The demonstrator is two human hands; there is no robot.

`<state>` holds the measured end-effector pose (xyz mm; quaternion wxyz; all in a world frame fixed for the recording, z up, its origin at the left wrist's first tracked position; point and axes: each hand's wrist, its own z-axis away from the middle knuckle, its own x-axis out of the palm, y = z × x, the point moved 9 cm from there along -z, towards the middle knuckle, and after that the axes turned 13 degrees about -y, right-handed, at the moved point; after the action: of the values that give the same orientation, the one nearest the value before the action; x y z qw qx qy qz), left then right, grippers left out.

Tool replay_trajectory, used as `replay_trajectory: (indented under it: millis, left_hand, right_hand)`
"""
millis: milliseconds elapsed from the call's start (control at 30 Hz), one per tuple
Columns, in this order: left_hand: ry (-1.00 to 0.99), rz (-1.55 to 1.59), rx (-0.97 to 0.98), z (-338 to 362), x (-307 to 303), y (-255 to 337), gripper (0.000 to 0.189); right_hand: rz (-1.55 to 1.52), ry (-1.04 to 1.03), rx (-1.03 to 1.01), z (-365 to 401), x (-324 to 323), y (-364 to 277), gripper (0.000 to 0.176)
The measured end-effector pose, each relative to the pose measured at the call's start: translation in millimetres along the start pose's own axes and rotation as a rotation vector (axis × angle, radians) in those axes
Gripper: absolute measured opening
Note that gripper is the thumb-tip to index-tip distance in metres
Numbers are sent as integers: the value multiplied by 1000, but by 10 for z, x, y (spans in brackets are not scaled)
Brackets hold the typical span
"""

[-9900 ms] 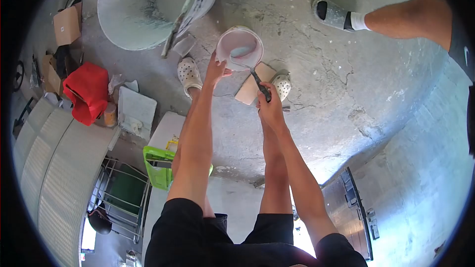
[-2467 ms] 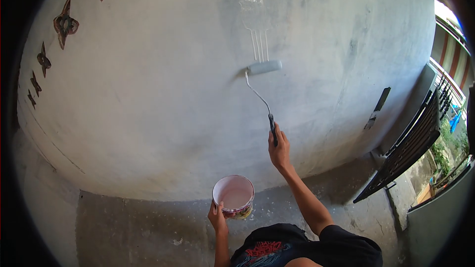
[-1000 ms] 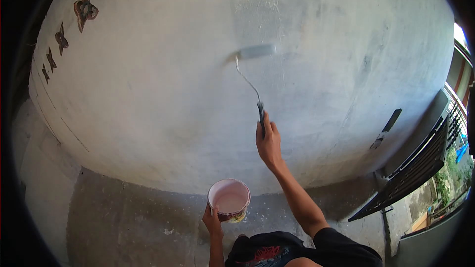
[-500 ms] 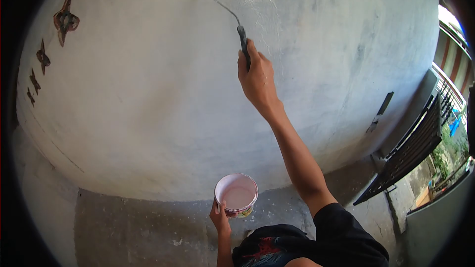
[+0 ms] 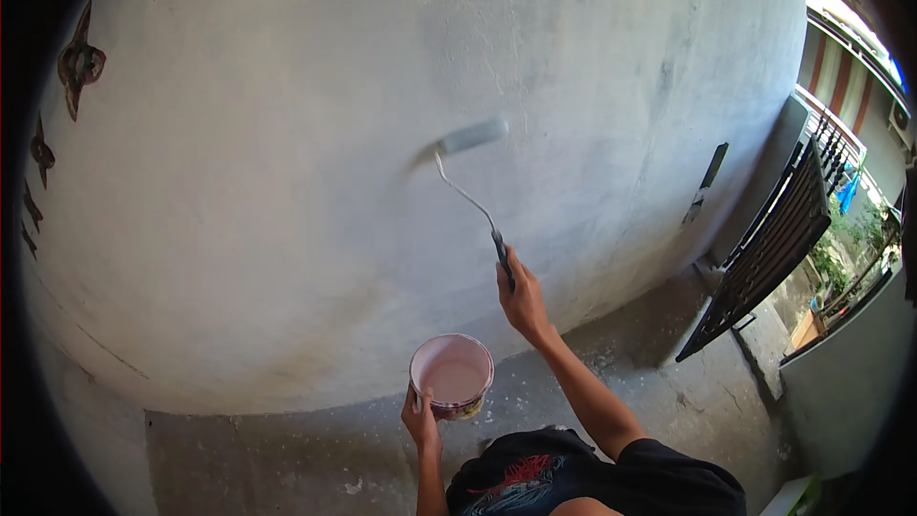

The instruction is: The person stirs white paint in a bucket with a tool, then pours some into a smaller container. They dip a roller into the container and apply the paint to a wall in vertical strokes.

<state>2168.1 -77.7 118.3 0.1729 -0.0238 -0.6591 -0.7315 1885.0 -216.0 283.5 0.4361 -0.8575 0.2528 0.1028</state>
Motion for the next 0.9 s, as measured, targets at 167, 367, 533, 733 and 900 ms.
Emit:
replay_trajectory:
  millis: [167,367,533,733,900]
  left_hand:
    - [-29,16,-33,-2,-78,-32,48]
    - [-27,54,-42,0,-155,-74,46]
    - [-38,52,23,-5,-174,-13,44]
    - [-74,32,11,-37,-168,24,41]
    - [-65,35,15,-81,-132,66,45]
  right_hand:
    - [-27,-13,91,469,249,357,46]
    - [-41,24,110,146,170,58,44]
    - [-143,54,123,-526,-118,-343,40]
    - [-131,99,75,-1020,-546,-565,36]
    - [-19,34,141,-780,-626,-390,36]
